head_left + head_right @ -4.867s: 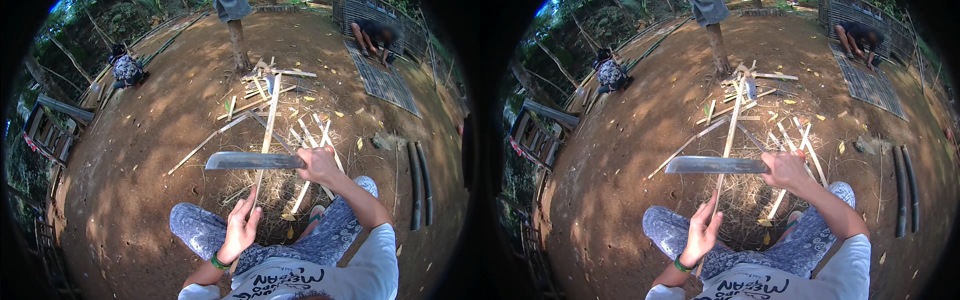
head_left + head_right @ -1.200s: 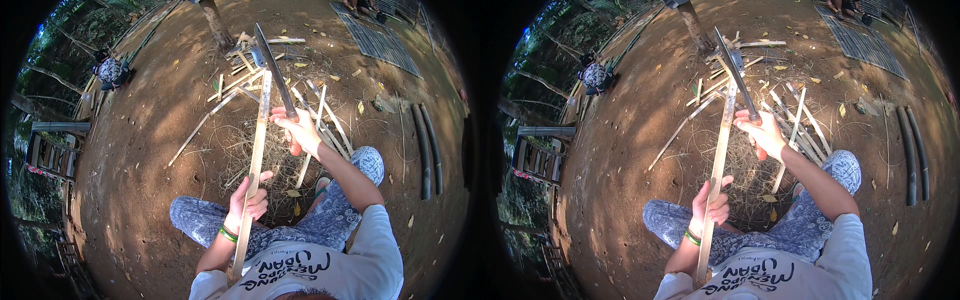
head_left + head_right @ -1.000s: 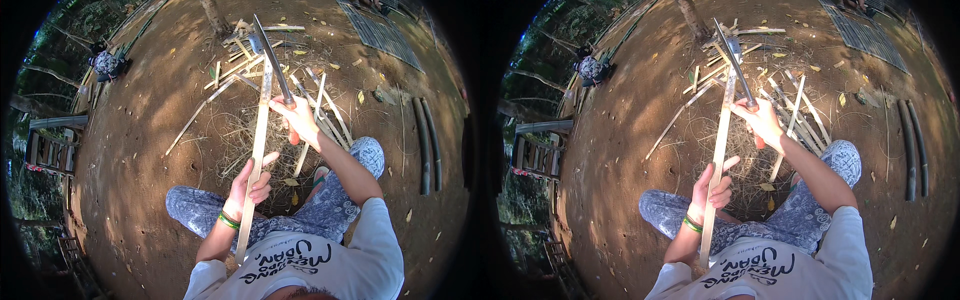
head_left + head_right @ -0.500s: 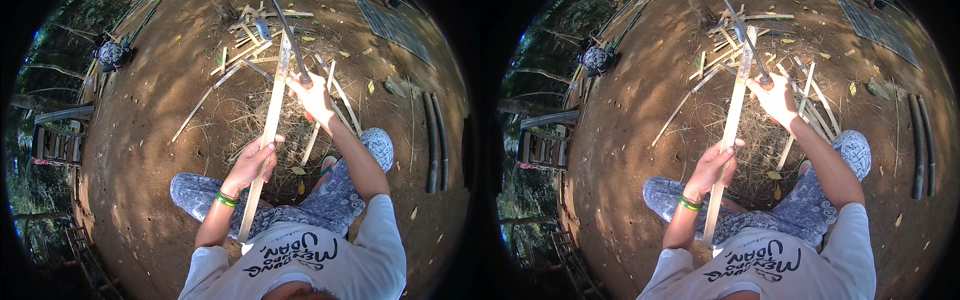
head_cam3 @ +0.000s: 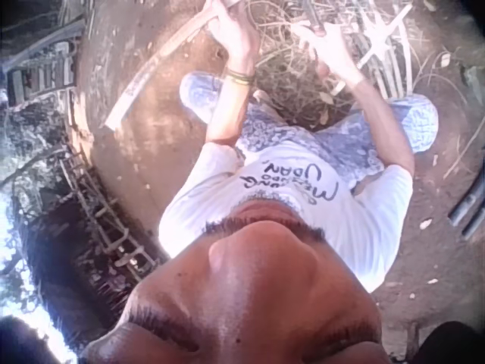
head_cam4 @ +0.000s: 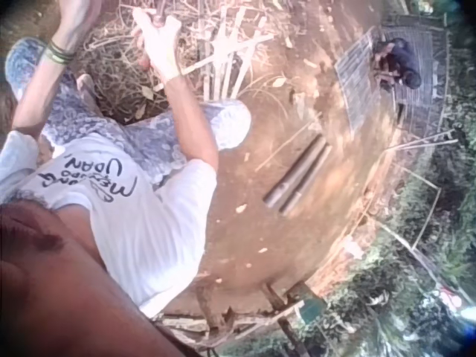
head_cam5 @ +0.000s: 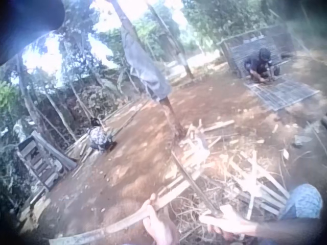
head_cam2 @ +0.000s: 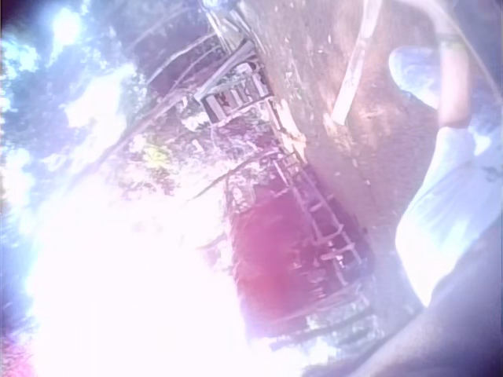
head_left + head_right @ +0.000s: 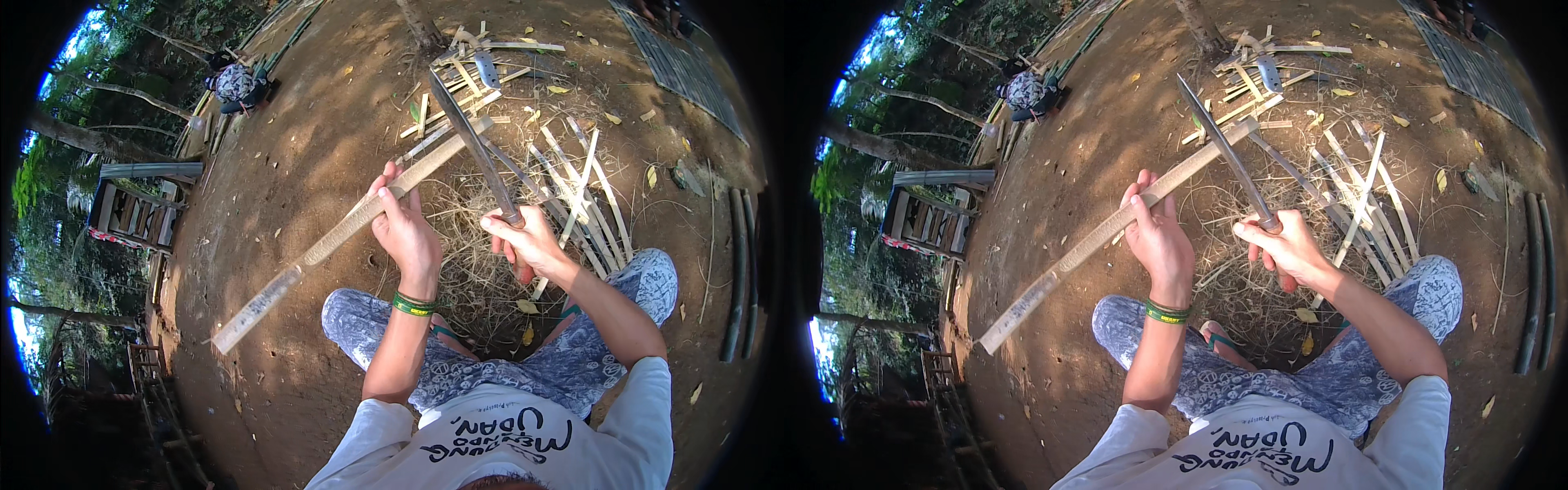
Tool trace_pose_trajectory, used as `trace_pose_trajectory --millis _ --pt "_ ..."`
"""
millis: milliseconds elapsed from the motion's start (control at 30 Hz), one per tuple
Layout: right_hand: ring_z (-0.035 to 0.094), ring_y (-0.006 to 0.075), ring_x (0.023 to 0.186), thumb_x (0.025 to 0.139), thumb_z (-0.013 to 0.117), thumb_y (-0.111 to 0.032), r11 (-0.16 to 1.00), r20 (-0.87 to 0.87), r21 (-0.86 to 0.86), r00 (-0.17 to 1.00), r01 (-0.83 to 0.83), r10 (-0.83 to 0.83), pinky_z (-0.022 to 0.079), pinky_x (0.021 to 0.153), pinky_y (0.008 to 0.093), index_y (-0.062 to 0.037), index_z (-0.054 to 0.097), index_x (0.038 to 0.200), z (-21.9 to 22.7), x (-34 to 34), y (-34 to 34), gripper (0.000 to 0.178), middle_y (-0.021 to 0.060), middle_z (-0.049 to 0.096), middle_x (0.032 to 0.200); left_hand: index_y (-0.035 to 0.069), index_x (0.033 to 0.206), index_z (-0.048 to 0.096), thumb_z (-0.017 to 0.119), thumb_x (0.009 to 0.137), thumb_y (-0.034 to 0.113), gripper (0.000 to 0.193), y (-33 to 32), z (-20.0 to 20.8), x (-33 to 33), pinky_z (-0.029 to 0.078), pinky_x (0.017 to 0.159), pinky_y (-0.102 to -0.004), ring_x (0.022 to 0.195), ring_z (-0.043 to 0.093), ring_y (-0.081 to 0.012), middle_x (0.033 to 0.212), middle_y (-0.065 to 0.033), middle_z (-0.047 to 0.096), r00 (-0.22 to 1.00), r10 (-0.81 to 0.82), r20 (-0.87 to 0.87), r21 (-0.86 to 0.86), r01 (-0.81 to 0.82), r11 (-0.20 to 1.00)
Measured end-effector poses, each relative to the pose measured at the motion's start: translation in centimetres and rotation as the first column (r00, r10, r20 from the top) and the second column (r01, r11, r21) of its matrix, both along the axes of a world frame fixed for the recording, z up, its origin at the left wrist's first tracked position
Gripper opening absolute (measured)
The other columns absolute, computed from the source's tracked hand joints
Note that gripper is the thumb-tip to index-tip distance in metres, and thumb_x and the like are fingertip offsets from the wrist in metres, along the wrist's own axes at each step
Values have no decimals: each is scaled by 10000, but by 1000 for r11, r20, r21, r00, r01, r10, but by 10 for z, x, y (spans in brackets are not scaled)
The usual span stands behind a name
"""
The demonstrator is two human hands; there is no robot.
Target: The person sits on the ground and uses a machete to shave thin strips of bamboo. They hold the bamboo piece in one hand and repeatedly draw the blade along its length to remove the outer layer, creating a pile of shavings.
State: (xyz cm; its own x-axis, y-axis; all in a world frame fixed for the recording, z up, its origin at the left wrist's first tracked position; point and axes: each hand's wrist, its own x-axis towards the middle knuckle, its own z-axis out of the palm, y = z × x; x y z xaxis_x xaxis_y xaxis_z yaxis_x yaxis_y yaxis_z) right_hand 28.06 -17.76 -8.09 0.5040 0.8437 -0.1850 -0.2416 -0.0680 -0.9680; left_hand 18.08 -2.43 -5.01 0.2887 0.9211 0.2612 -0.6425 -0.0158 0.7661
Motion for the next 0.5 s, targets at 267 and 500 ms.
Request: trace_pose_trajectory --millis 267,500 --pt "514 62 480 913 738 -339 943 -319 62 902 326 -291 419 410 223 3 638 1027 -25 0 18 374 78 668 858 44 1482 337 422 1086 262 460 -74 -52 -15 332 1167 -471 1401 409 -267 1518 -147 428 959 -261 -111 -205 235 950" --pt "485 91 515 875 758 -157 898 -495 124 811 422 -312 415 470 247 -47 546 982 -2 40 6 262 49 574 834 40 1548 234 483 1055 185 571 -70 -47 -68 544 983 -420 1241 558 -327 1433 -220 441 736 -639 -223 -246 592 767"
